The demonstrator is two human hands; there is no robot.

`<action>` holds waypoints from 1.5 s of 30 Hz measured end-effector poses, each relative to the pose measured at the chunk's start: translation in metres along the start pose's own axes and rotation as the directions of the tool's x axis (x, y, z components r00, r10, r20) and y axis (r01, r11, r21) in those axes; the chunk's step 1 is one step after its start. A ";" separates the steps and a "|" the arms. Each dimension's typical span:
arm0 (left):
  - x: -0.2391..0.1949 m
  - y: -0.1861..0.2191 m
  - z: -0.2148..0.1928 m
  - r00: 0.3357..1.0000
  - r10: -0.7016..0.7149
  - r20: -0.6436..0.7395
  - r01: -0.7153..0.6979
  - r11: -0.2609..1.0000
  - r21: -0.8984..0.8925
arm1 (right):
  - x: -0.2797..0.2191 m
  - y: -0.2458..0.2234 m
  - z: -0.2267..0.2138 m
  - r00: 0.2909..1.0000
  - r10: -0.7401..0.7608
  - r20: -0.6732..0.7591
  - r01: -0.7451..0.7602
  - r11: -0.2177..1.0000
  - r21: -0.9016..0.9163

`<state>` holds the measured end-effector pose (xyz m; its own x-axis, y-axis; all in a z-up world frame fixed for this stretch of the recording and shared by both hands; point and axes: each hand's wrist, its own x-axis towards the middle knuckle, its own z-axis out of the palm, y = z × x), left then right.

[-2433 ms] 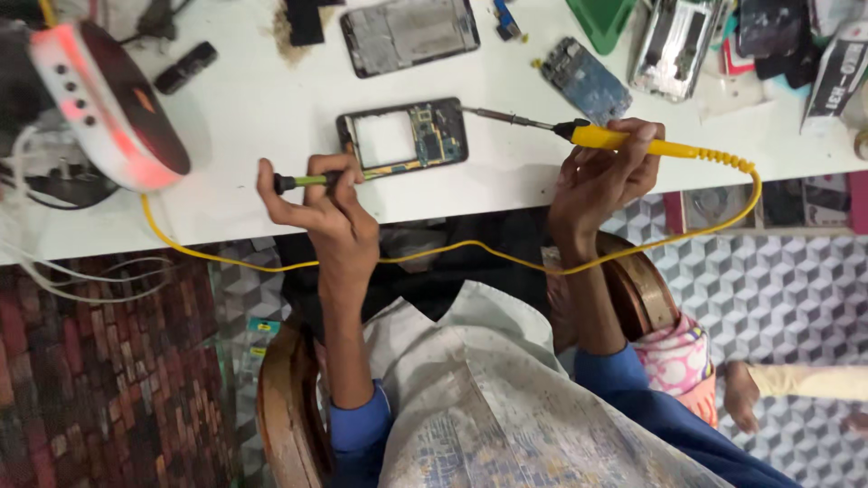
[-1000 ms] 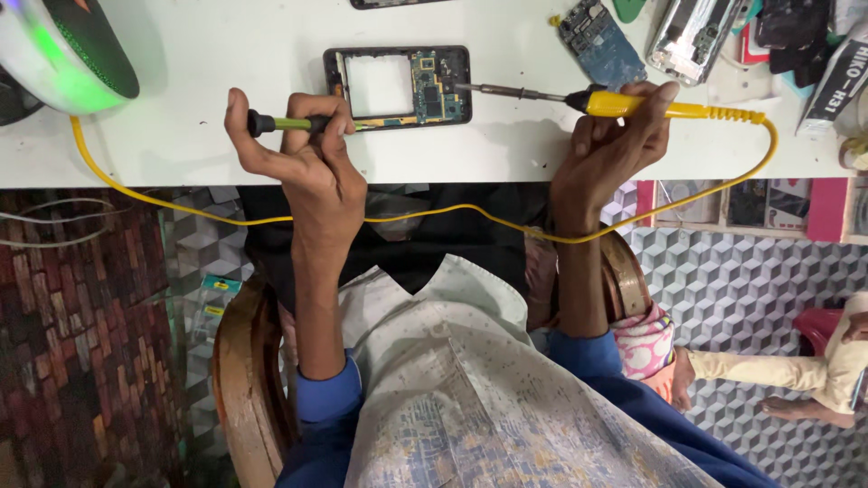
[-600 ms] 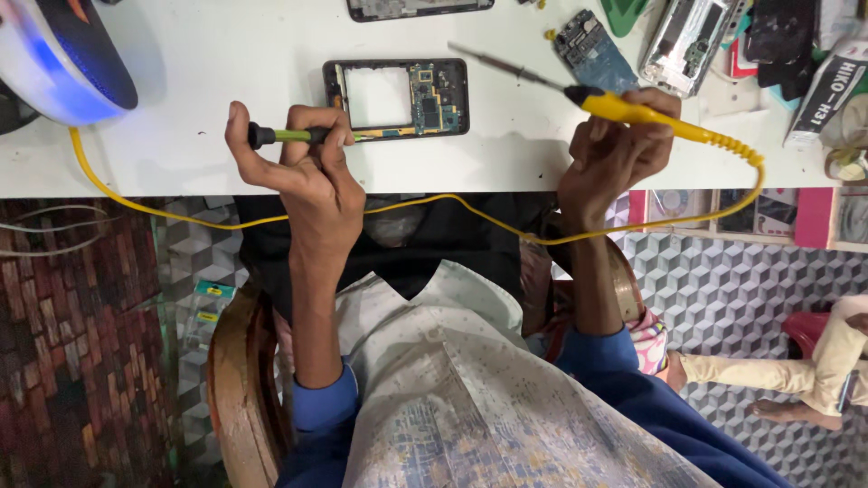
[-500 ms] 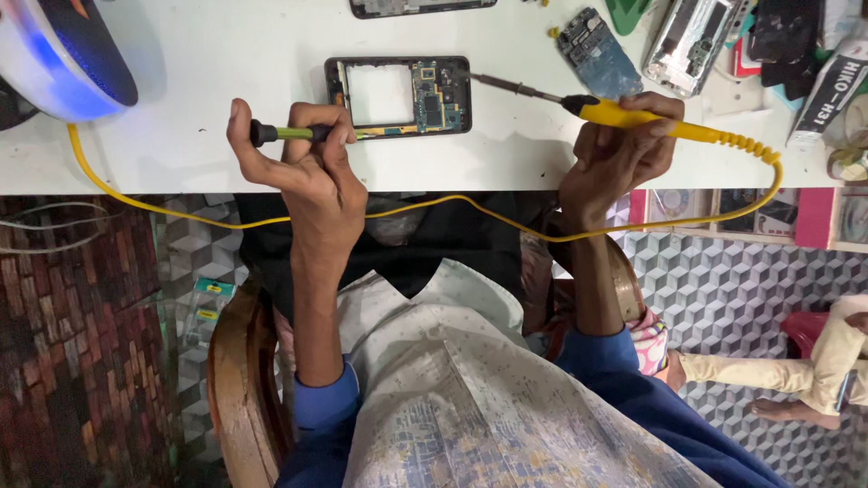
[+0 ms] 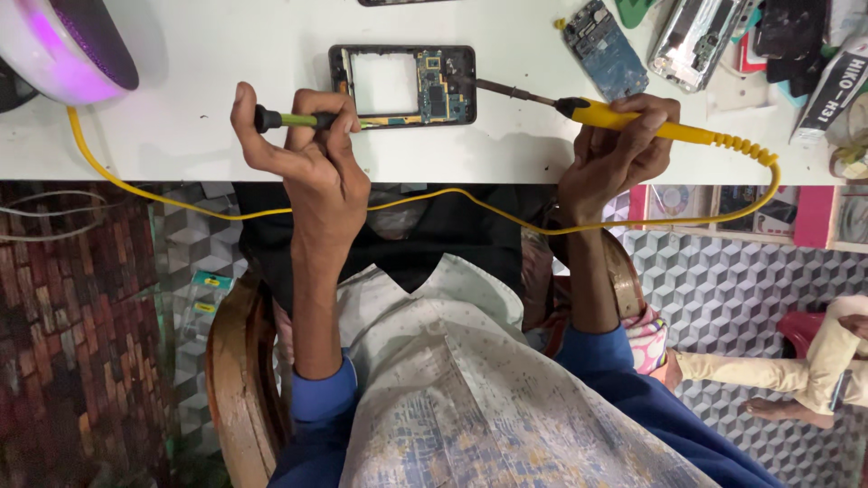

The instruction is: The person uses a soldering iron and a green-handled tool to work on the circuit board of a disassembled mobile phone. They repeatedly apply the soldering iron to specific points on the board while holding the other tool steady.

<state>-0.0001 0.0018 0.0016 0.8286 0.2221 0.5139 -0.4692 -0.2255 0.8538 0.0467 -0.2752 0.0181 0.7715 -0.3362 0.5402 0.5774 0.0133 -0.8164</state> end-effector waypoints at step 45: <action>0.006 0.009 -0.002 1.000 -0.023 0.017 0.023 1.000 0.021 | 0.027 -0.059 0.045 0.976 0.022 0.216 0.060 0.928 -0.367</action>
<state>0.0000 0.0030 0.0125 0.8444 0.2110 0.4924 -0.4436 -0.2399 0.8635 0.0456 -0.2424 0.0902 0.8236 -0.1247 0.5533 0.4843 -0.3532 -0.8004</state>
